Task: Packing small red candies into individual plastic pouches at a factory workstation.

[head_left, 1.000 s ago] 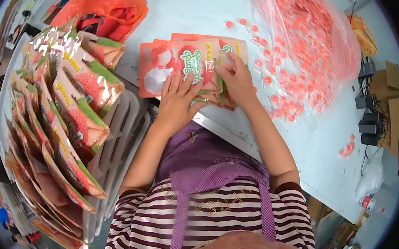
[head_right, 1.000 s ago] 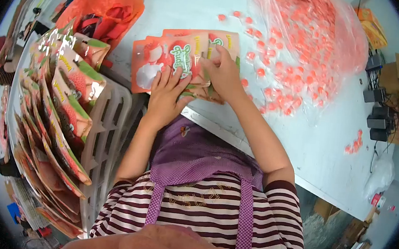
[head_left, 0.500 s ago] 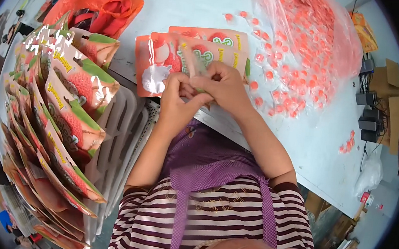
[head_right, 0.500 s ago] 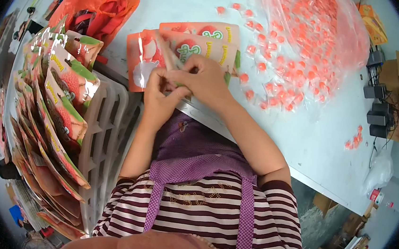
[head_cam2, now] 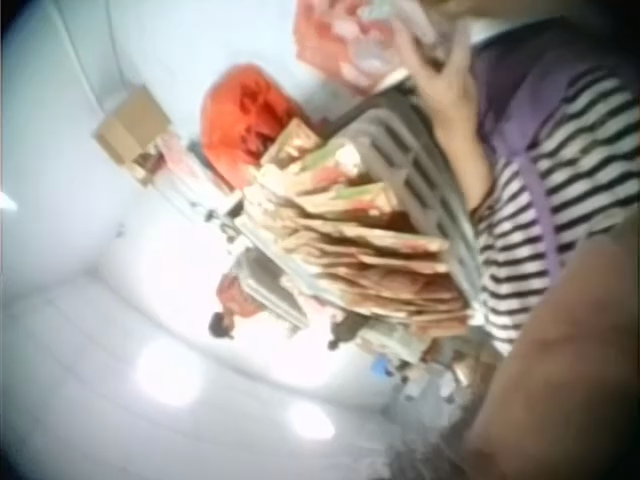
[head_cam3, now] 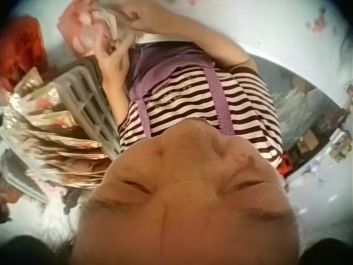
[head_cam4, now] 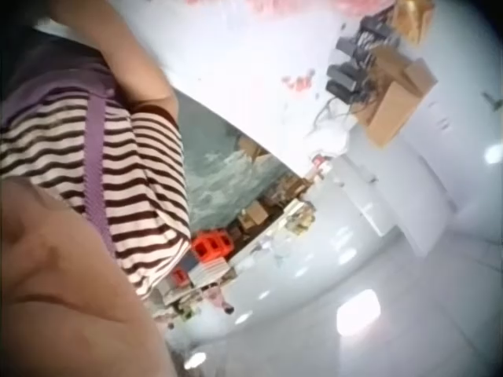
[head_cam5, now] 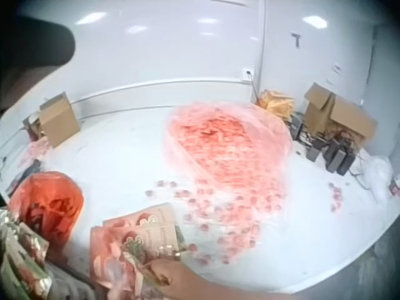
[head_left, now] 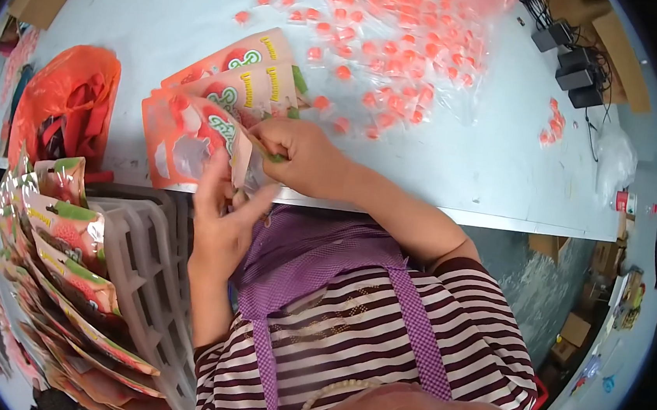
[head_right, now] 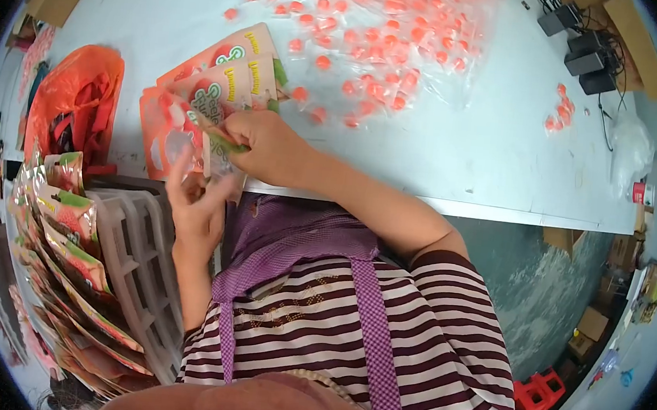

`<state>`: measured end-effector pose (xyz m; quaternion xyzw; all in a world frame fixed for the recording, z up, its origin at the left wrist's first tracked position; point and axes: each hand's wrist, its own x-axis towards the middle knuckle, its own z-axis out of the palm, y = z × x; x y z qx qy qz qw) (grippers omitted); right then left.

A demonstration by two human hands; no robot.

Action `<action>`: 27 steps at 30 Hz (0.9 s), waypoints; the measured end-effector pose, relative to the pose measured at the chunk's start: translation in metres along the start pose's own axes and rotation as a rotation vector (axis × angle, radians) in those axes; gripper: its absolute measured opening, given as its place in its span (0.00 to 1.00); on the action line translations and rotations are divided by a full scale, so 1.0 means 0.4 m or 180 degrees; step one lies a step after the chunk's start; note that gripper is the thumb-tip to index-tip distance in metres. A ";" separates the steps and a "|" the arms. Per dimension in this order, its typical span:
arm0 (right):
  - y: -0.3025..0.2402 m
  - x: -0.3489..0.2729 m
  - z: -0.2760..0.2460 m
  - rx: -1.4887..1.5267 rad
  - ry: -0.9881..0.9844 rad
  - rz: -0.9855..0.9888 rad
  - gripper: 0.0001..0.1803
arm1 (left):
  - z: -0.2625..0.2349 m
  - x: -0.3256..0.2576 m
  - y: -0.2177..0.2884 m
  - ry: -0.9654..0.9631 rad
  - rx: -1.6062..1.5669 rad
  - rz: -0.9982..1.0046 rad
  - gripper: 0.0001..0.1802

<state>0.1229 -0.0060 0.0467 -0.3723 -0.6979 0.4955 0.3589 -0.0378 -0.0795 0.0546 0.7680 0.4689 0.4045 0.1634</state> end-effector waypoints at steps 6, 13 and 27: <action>-0.005 -0.053 -0.048 0.0183 -0.0452 0.0320 0.06 | -0.050 0.038 0.039 -0.1152 0.0956 0.0351 0.22; 0.056 -0.186 -0.167 -0.1693 0.1098 -0.0620 0.17 | 0.027 0.042 -0.081 -0.0576 0.0749 0.0413 0.12; 0.120 -0.374 -0.367 -0.1591 0.1515 0.1220 0.26 | 0.118 0.077 -0.182 -0.0260 0.0040 -0.0531 0.05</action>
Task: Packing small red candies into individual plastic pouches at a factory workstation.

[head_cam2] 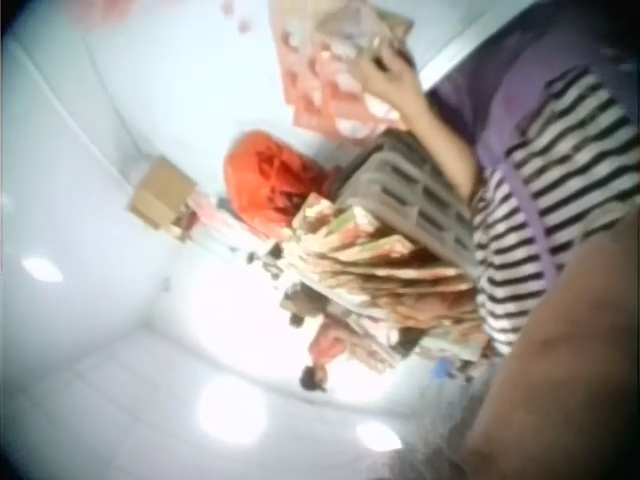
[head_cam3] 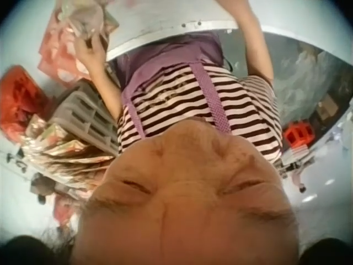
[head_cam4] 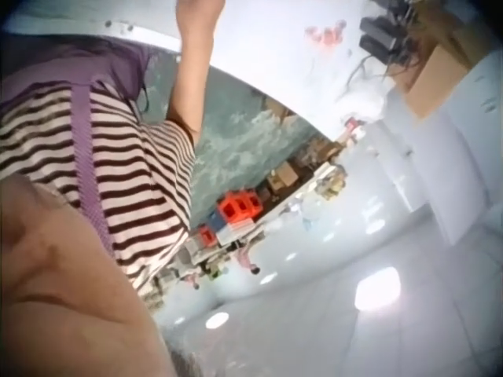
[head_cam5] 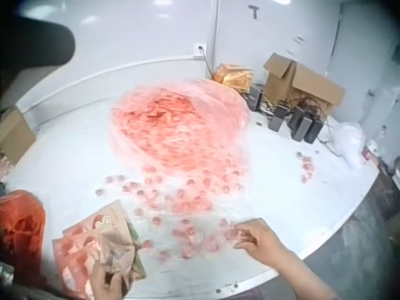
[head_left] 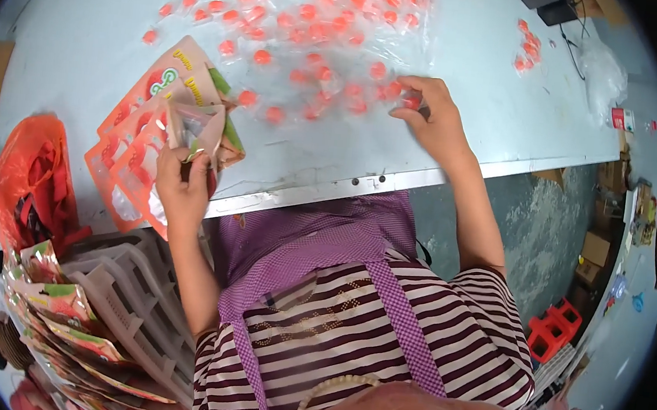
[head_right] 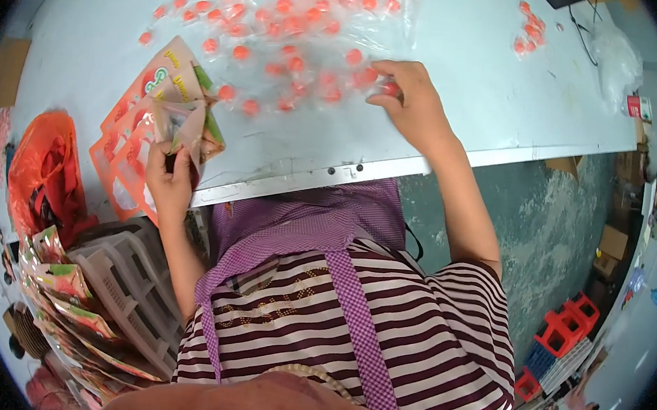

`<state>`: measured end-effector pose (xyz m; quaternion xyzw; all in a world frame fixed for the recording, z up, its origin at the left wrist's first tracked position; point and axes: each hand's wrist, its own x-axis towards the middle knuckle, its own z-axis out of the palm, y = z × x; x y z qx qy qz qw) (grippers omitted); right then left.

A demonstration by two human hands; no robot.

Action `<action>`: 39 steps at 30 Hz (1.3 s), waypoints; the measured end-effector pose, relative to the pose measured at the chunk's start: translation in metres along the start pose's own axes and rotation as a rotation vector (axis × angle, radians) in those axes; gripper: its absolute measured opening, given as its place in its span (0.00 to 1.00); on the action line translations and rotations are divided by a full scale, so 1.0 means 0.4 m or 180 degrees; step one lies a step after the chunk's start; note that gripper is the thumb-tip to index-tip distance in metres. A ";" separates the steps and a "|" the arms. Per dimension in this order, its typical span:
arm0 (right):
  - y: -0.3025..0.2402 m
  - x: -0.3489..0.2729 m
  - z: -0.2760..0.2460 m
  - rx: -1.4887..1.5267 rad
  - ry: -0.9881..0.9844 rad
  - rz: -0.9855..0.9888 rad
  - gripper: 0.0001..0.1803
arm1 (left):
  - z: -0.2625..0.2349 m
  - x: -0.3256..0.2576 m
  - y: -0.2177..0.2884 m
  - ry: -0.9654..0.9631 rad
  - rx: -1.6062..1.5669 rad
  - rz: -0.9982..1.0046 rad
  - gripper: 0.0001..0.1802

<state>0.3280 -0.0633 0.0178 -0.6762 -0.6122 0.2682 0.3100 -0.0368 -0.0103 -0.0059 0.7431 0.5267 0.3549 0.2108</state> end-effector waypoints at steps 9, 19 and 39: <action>0.019 -0.028 -0.002 -0.0627 0.0749 -0.0523 0.20 | 0.000 -0.003 0.001 -0.0100 -0.0110 -0.0347 0.05; -0.014 0.016 0.032 -0.1355 0.0840 -0.1085 0.17 | 0.001 -0.003 -0.001 -0.0009 -0.0153 -0.0269 0.06; -0.029 0.007 0.063 -0.1547 0.0436 -0.1027 0.21 | -0.002 0.002 0.012 -0.0011 -0.0087 -0.0175 0.06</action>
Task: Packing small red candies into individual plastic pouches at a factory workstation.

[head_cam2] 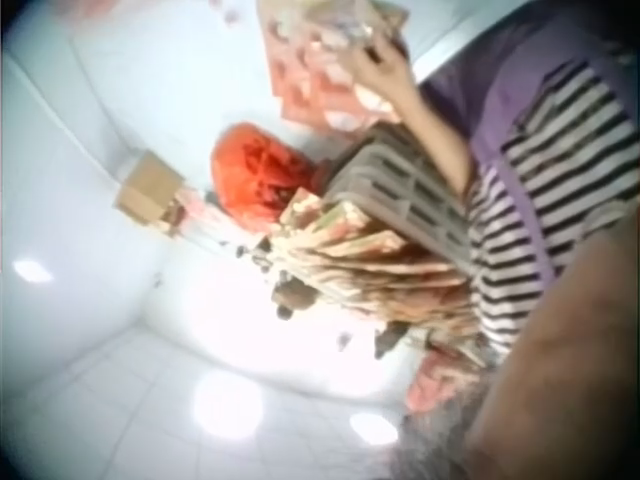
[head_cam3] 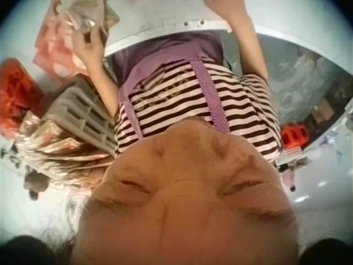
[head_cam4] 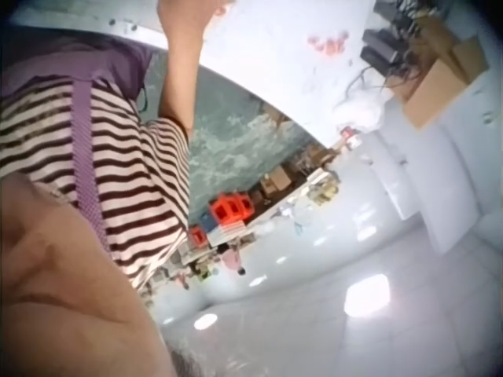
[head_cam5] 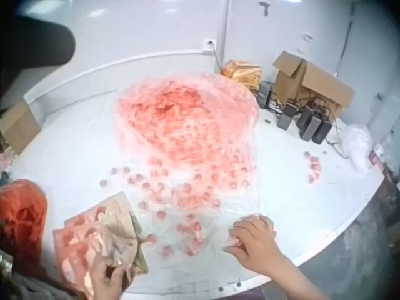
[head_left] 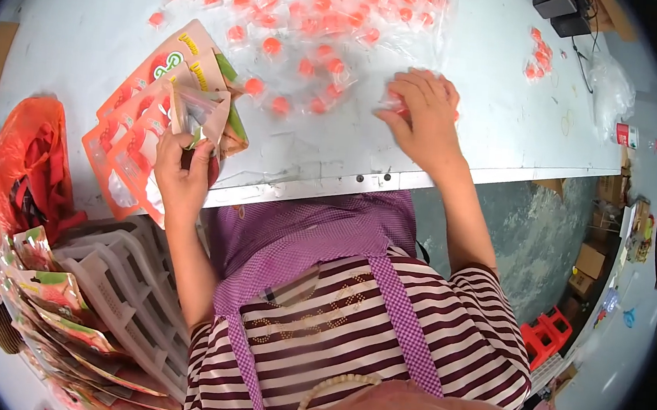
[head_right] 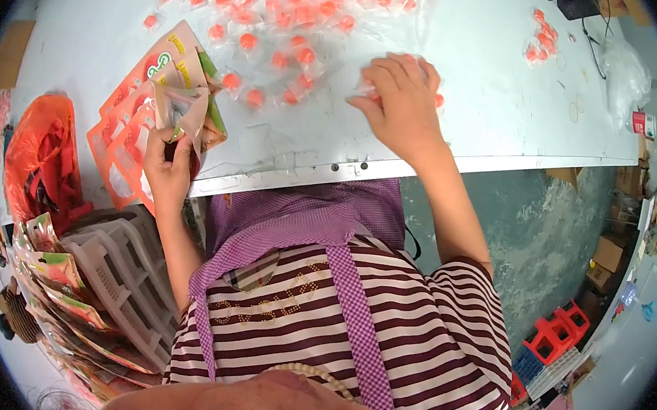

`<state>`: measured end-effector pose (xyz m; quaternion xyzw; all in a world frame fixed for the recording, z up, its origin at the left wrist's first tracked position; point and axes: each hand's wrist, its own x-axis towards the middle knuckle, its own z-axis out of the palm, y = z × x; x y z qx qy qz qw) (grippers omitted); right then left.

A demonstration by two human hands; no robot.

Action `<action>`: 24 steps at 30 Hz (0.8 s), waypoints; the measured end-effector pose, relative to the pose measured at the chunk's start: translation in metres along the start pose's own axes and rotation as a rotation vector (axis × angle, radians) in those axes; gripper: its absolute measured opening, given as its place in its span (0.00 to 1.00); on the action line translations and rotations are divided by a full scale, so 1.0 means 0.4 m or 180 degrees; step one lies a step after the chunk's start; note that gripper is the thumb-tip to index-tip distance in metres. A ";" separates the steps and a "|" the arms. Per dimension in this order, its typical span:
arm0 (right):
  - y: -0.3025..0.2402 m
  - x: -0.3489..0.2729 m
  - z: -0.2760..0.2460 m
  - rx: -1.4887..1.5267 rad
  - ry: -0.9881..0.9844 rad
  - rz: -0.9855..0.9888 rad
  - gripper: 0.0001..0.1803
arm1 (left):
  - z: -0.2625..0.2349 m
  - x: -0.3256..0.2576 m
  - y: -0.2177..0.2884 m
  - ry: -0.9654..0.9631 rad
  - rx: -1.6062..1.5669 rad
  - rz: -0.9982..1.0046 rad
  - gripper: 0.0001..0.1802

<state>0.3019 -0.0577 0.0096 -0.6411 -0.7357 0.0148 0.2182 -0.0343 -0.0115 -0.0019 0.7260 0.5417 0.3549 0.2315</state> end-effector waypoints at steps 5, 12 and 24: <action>-0.038 0.047 -0.014 0.0128 0.0295 -0.0211 0.20 | 0.006 0.002 0.004 0.0061 -0.0093 0.0024 0.10; -0.071 0.100 0.050 0.0184 0.0033 -0.0416 0.19 | 0.009 0.003 0.007 0.0011 -0.0058 -0.0015 0.11; -0.045 0.065 0.005 0.0145 -0.0134 -0.0230 0.17 | 0.004 0.005 0.002 0.0036 0.0110 0.0282 0.09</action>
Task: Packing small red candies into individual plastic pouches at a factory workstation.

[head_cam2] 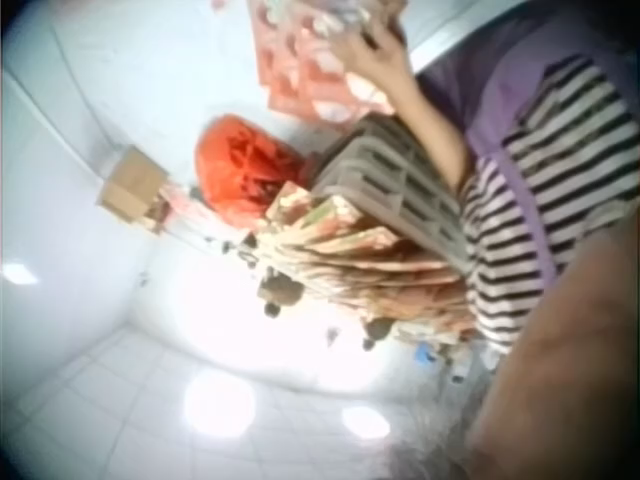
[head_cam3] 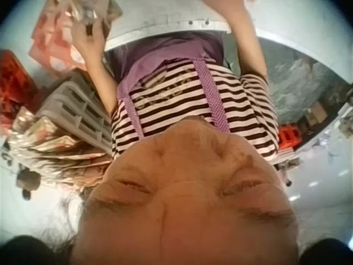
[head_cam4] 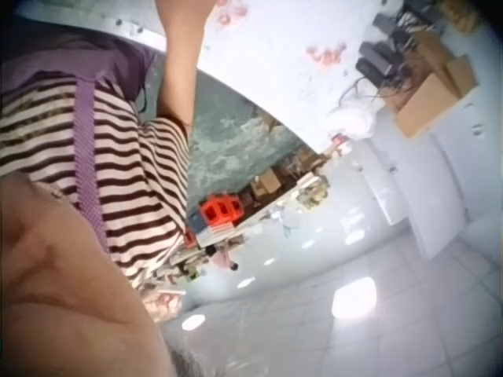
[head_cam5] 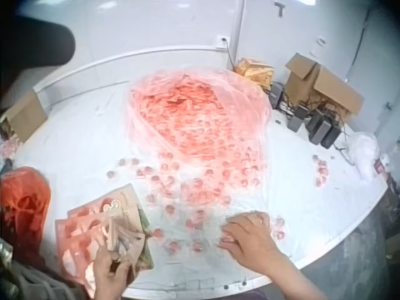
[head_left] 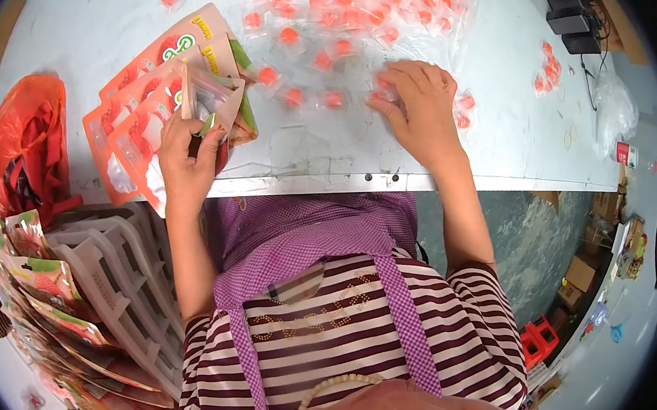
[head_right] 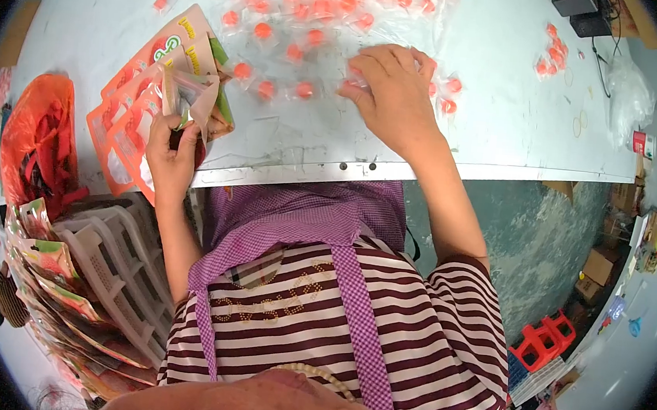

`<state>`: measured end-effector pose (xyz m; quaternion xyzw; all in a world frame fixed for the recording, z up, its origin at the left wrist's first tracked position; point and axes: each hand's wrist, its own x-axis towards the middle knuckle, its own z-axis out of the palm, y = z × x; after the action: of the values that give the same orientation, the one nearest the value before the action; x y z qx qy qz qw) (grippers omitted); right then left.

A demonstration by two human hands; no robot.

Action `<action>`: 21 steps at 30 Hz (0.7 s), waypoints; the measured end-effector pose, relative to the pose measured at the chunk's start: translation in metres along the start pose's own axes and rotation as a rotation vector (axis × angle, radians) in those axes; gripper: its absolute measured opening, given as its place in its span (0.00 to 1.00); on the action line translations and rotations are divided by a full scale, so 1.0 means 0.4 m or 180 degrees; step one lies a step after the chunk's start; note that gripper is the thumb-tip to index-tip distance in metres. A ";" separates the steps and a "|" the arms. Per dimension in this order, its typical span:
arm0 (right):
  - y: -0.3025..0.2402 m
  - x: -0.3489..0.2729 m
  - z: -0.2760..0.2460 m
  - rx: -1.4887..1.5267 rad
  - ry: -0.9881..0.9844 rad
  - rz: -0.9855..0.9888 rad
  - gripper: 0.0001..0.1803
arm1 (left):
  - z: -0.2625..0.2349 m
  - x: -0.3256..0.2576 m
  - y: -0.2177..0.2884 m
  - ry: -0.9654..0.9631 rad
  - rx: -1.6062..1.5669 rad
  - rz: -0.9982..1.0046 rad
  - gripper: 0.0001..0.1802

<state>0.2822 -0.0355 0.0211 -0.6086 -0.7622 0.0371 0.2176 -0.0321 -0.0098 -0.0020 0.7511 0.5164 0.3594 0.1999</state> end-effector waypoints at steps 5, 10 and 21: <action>-0.071 0.043 0.030 -0.0010 0.0125 -0.0239 0.21 | 0.006 -0.003 0.001 0.0033 -0.0047 -0.0154 0.11; -0.085 0.049 0.080 -0.0085 0.0157 -0.0248 0.24 | 0.006 -0.002 0.003 0.0026 -0.0077 -0.0235 0.11; -0.058 0.023 0.033 0.0014 -0.0018 -0.0228 0.25 | -0.001 -0.002 -0.001 0.0046 -0.0049 -0.0141 0.12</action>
<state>0.2546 -0.0302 0.0190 -0.5803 -0.7840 0.0327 0.2179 -0.0326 -0.0103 -0.0023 0.7353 0.5316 0.3642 0.2099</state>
